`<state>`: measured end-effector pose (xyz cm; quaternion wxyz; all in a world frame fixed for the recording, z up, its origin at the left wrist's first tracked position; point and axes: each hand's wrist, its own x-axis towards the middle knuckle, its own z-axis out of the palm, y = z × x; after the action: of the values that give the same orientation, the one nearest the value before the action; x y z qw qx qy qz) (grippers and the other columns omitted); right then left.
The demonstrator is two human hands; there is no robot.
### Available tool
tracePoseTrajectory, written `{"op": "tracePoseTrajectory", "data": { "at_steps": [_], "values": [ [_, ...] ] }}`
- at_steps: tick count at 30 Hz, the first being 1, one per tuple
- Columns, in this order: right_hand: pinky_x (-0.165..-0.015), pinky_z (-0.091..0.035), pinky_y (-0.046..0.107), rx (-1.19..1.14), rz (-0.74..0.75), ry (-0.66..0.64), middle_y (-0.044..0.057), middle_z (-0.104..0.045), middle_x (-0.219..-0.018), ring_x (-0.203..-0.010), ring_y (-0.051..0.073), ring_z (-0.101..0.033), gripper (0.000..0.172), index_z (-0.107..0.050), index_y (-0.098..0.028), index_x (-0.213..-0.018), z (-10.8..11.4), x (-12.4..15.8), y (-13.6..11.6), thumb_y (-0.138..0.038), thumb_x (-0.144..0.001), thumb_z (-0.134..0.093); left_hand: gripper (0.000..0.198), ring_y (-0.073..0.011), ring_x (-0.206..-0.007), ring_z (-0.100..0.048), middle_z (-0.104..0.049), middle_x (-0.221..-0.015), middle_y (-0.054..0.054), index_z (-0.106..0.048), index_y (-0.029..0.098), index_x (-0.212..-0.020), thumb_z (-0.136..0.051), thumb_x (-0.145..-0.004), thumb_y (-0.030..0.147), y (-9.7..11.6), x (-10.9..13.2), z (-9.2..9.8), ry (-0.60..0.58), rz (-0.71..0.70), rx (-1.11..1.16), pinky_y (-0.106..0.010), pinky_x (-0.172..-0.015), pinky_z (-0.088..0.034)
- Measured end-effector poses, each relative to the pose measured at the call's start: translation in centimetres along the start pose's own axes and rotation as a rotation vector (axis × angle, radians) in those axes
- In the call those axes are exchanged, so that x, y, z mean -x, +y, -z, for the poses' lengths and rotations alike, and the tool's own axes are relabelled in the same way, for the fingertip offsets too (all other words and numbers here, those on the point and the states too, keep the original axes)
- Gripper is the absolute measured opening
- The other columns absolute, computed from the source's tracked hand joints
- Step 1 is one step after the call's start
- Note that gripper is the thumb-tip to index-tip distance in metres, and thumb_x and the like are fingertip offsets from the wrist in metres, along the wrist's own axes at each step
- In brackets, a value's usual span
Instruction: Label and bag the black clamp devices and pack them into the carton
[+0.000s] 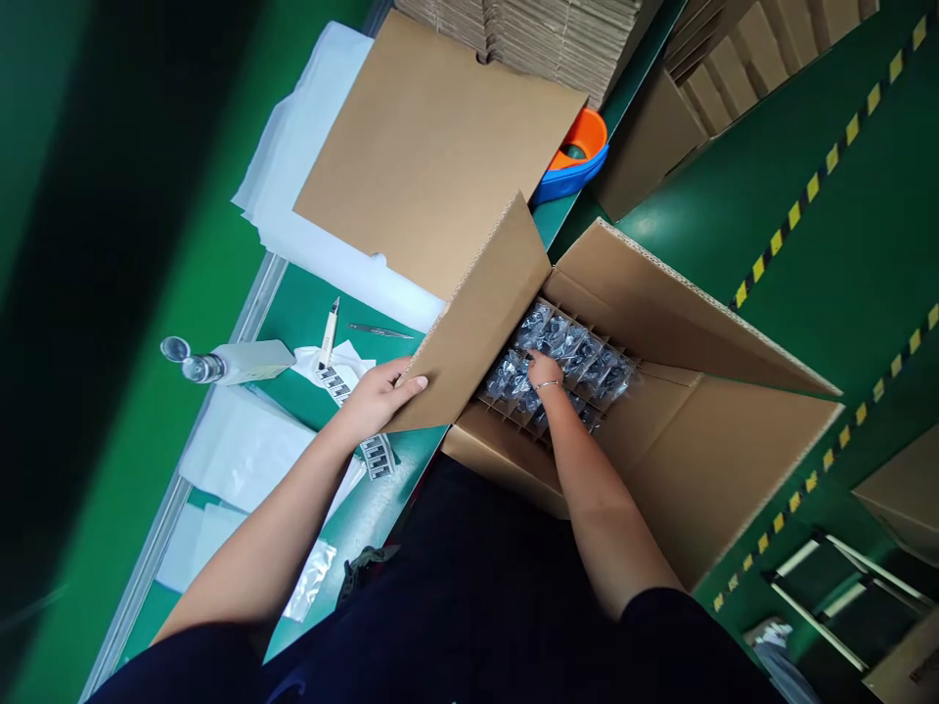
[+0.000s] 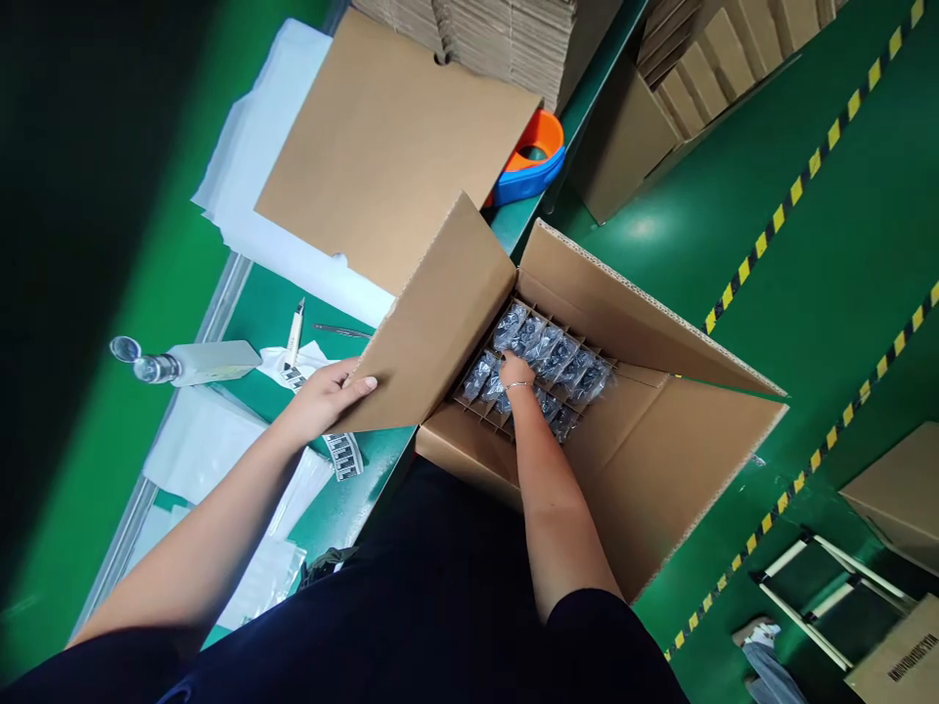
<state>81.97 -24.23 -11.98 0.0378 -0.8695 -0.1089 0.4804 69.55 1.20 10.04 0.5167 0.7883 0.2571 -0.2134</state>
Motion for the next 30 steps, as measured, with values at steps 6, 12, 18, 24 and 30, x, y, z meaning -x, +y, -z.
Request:
{"op": "tracePoseTrajectory", "data": {
  "at_steps": [6,12,18,24,30],
  "values": [
    [-0.099,-0.048,0.048,-0.076,0.040,-0.085,0.013,-0.059,-0.134,-0.114,0.026,-0.062,0.052,-0.044,-0.021,-0.145,-0.5,-0.4,-1.3,-0.045,-0.100,-0.053,0.056,-0.0291,-0.097,-0.063,-0.072,-0.106,-0.008,-0.069,0.016,-0.106,-0.053,-0.081,0.064,-0.1,-0.1,0.1,0.001,0.000,0.012,-0.037,-0.086,-0.051],
    [-0.099,-0.048,0.045,-0.167,0.033,-0.024,0.012,-0.060,-0.132,-0.112,0.024,-0.062,0.045,-0.046,-0.020,-0.142,-0.7,2.1,0.4,-0.040,-0.102,-0.048,0.056,-0.0294,-0.099,-0.062,-0.072,-0.106,-0.007,-0.069,0.016,-0.103,-0.050,-0.082,0.065,0.0,-0.3,0.1,-0.020,-0.029,-0.006,-0.037,-0.087,-0.049],
    [-0.087,-0.055,0.041,-0.208,-0.017,-0.116,0.008,-0.067,-0.111,-0.094,0.020,-0.067,0.032,-0.058,-0.016,-0.125,-4.6,9.5,4.5,-0.036,-0.101,-0.054,0.057,-0.0299,-0.100,-0.063,-0.071,-0.111,-0.008,-0.067,0.015,-0.107,-0.050,-0.081,0.063,0.3,-0.4,0.3,-0.015,-0.033,0.008,-0.037,-0.089,-0.048],
    [-0.086,-0.056,0.041,-0.185,-0.001,-0.189,0.008,-0.065,-0.114,-0.096,0.021,-0.066,0.027,-0.061,-0.015,-0.120,-6.4,12.7,6.3,-0.033,-0.098,-0.059,0.055,-0.0277,-0.096,-0.063,-0.071,-0.108,-0.008,-0.068,0.015,-0.103,-0.049,-0.080,0.061,-0.1,-0.7,0.2,0.015,-0.072,-0.030,-0.036,-0.087,-0.048],
    [-0.093,-0.053,0.045,-0.155,0.099,-0.134,0.010,-0.061,-0.125,-0.107,0.023,-0.063,0.031,-0.057,-0.018,-0.127,-4.9,10.4,3.2,-0.033,-0.099,-0.056,0.053,-0.0248,-0.086,-0.063,-0.072,-0.099,-0.009,-0.069,0.015,-0.100,-0.049,-0.079,0.059,-1.1,-0.9,0.7,0.149,-0.102,-0.176,-0.033,-0.076,-0.046]
  ]
}}
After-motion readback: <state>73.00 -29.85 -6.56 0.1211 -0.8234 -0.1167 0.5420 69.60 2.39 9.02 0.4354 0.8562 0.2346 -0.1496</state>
